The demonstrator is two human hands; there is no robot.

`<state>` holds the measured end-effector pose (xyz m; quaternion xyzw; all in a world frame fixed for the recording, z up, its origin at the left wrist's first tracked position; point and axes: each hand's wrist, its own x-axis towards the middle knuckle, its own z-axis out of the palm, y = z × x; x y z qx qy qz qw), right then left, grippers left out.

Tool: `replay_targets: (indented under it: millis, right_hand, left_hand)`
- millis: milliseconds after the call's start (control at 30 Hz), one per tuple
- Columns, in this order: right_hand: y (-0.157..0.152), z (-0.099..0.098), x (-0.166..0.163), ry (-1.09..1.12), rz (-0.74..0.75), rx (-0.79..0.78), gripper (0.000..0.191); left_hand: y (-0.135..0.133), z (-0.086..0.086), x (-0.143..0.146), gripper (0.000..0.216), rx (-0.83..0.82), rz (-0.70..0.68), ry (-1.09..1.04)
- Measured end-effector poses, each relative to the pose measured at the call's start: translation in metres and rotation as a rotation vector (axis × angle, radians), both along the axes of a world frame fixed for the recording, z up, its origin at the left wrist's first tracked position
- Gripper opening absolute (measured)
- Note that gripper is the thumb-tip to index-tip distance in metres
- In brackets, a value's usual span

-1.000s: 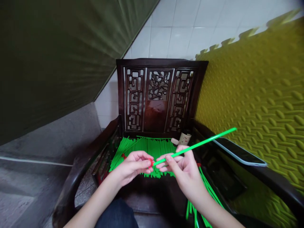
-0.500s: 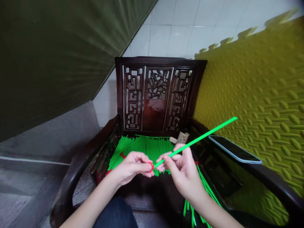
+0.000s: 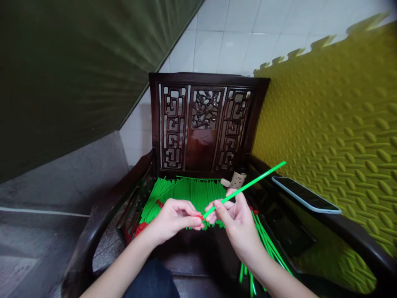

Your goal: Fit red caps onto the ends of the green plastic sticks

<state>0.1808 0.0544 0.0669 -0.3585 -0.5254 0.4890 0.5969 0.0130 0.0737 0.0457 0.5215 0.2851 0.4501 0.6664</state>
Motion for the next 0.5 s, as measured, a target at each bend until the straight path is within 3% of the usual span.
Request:
replay_targets:
  millis: [200, 300, 500]
  right_hand:
    - [-0.001, -0.003, -0.005, 0.081, -0.01, -0.053, 0.033]
    - [0.001, -0.001, -0.005, 0.1, -0.004, -0.066, 0.035]
    - [0.003, 0.009, 0.003, 0.073, 0.049, -0.07, 0.036]
  left_hand:
    - [0.0, 0.002, 0.002, 0.007, 0.166, 0.118, 0.082]
    - [0.003, 0.0, 0.002, 0.008, 0.16, 0.162, 0.054]
    - [0.002, 0.001, 0.001, 0.017, -0.015, 0.0, -0.041]
